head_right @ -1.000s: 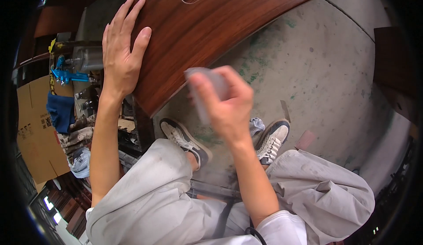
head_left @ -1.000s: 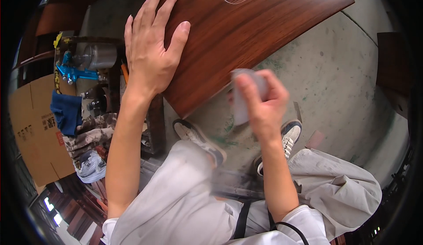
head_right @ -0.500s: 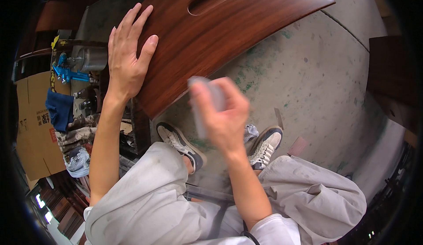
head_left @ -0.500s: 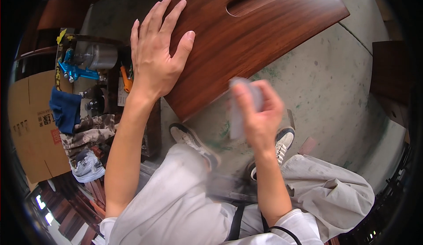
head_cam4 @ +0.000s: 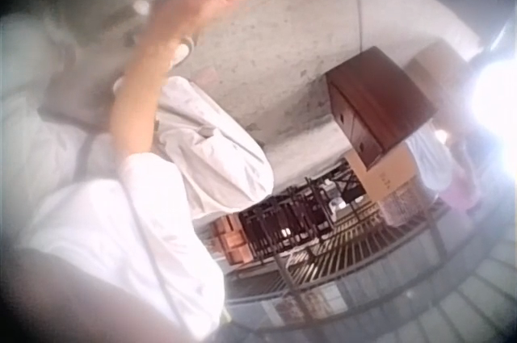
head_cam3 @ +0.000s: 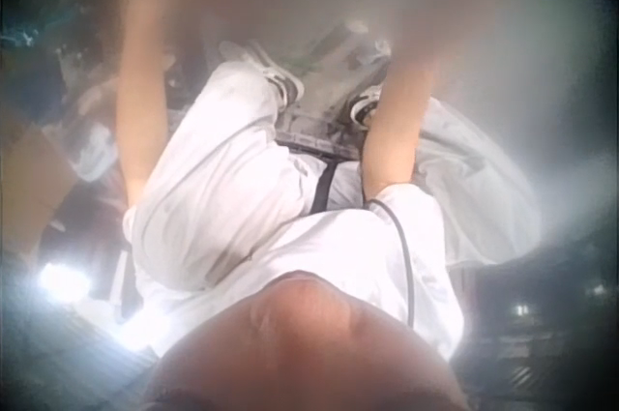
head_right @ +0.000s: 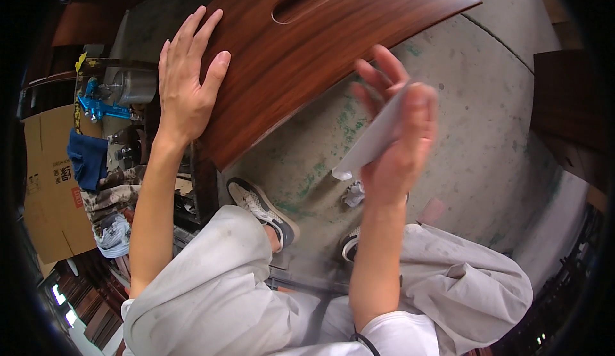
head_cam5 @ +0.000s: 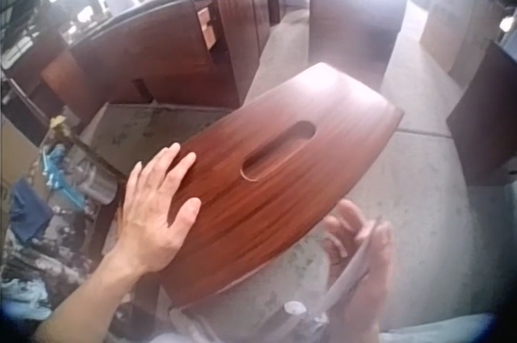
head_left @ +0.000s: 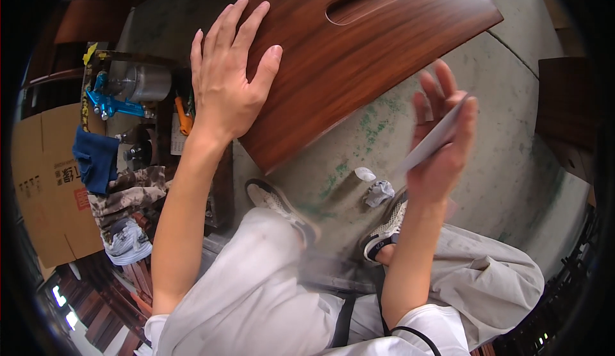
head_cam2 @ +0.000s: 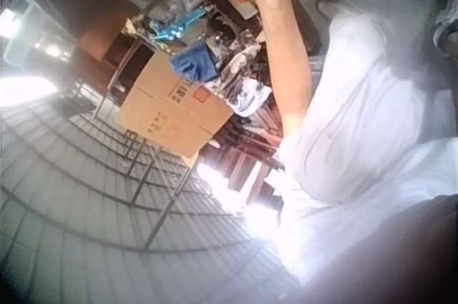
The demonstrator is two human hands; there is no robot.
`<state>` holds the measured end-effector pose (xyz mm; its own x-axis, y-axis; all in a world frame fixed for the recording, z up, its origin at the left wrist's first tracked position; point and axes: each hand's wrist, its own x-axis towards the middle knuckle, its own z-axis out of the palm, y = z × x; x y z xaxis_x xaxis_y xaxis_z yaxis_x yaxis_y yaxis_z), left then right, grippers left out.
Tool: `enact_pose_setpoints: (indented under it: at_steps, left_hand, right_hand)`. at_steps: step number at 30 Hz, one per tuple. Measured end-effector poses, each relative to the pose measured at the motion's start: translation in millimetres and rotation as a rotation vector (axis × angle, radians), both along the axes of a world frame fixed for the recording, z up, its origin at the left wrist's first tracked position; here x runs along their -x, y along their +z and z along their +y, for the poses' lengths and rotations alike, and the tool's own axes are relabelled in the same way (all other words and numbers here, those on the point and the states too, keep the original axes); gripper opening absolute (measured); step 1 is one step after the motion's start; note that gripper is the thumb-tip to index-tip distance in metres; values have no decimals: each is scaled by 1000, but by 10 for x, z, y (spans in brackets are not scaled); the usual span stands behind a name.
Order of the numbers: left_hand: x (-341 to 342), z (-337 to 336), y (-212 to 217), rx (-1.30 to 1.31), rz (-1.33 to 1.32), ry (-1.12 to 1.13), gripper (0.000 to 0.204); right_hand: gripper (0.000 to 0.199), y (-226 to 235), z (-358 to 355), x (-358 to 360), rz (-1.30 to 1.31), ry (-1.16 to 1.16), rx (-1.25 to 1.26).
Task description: The person sands the edges and surfaces of wooden drawer and cabinet components using sandpaper, applying adhesive to some areas, and then fits a drawer into a finished cabinet unit.
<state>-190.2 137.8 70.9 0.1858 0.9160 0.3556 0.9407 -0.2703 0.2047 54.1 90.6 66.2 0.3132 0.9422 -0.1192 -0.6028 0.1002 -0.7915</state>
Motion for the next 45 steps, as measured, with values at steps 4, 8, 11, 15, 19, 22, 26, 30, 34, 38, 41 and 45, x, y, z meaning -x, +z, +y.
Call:
enact_pose_setpoints:
  at_steps: [4, 8, 11, 15, 19, 22, 26, 30, 34, 38, 41, 45]
  left_hand:
    - [34, -45, 15, 19, -9, 2, 56]
    - [20, -126, 196, 23, -38, -163, 56]
    - [-251, -498, 559, 300, -115, -347, 57]
    - [-359, -613, 372, 221, -96, -314, 58]
    - [-504, -650, 305, 135, -109, -217, 50]
    - [-571, -653, 210, 78, -98, -205, 47]
    - [-521, -631, 196, 74, -120, -235, 49]
    - [-240, -427, 306, 253, -273, -374, 52]
    - [-205, -169, 127, 149, -70, -166, 54]
    - [-229, -183, 109, 141, 14, -157, 59]
    - [-275, -232, 103, 126, 37, -172, 60]
    - [-258, -207, 97, 157, -19, -154, 60]
  right_hand:
    - [20, -213, -557, 209, -418, 1124, -98]
    - [18, -379, -568, -49, 182, 1216, 361]
    - [16, -516, -464, -386, 116, 949, 446]
    - [18, -555, -408, -382, -14, 674, 347]
    - [20, -578, -449, -134, -50, 534, 161]
    - [20, -575, -488, -12, -78, 443, 132]
    - [22, -603, -458, 129, -53, 403, 108]
    - [25, -705, -438, 220, 10, 419, 76]
    - [31, -752, -409, 309, -56, 436, 53]
    - [30, -715, -337, 280, -68, 433, 42]
    - [30, -737, -315, 264, -66, 418, 18]
    - [31, -747, -329, 279, -183, 407, -47]
